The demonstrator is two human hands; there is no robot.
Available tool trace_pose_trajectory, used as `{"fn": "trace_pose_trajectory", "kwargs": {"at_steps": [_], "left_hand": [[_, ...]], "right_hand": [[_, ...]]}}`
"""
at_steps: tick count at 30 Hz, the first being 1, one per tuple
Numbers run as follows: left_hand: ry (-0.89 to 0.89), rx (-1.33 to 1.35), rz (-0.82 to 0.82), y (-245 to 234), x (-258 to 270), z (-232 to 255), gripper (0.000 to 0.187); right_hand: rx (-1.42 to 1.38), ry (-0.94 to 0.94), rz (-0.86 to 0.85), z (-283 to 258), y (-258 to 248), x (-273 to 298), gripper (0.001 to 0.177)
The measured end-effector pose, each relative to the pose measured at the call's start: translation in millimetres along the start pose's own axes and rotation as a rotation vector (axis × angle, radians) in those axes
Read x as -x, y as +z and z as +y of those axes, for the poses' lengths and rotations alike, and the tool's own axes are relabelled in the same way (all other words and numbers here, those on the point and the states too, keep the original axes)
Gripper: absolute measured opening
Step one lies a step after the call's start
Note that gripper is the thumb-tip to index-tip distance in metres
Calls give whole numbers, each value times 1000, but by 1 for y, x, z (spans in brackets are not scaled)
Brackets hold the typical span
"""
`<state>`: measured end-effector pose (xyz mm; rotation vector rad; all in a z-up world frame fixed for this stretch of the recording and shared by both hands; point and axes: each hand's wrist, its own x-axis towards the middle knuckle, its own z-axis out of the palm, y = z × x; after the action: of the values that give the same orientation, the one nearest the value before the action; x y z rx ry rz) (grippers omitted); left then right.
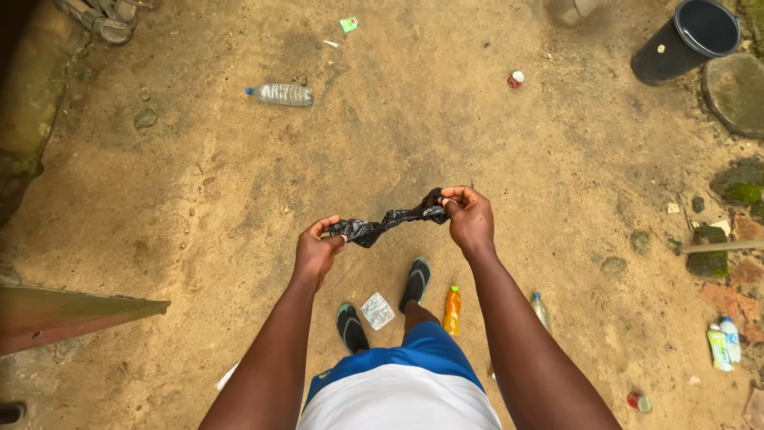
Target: Walk around an outdoor yard inspecting and handling various items of trash and plastic bags.
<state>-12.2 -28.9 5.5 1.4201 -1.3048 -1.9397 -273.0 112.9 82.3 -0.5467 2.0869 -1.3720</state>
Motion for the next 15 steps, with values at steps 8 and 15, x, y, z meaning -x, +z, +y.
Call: {"fn": "trace_pose_trajectory", "kwargs": {"at_steps": [8, 15], "left_hand": [[9, -72, 72, 44, -42, 51, 60], [55, -199, 290, 124, -64, 140, 52]], "right_hand": [[34, 18, -87, -15, -5, -87, 16], [126, 18, -115, -62, -40, -165, 19]]}}
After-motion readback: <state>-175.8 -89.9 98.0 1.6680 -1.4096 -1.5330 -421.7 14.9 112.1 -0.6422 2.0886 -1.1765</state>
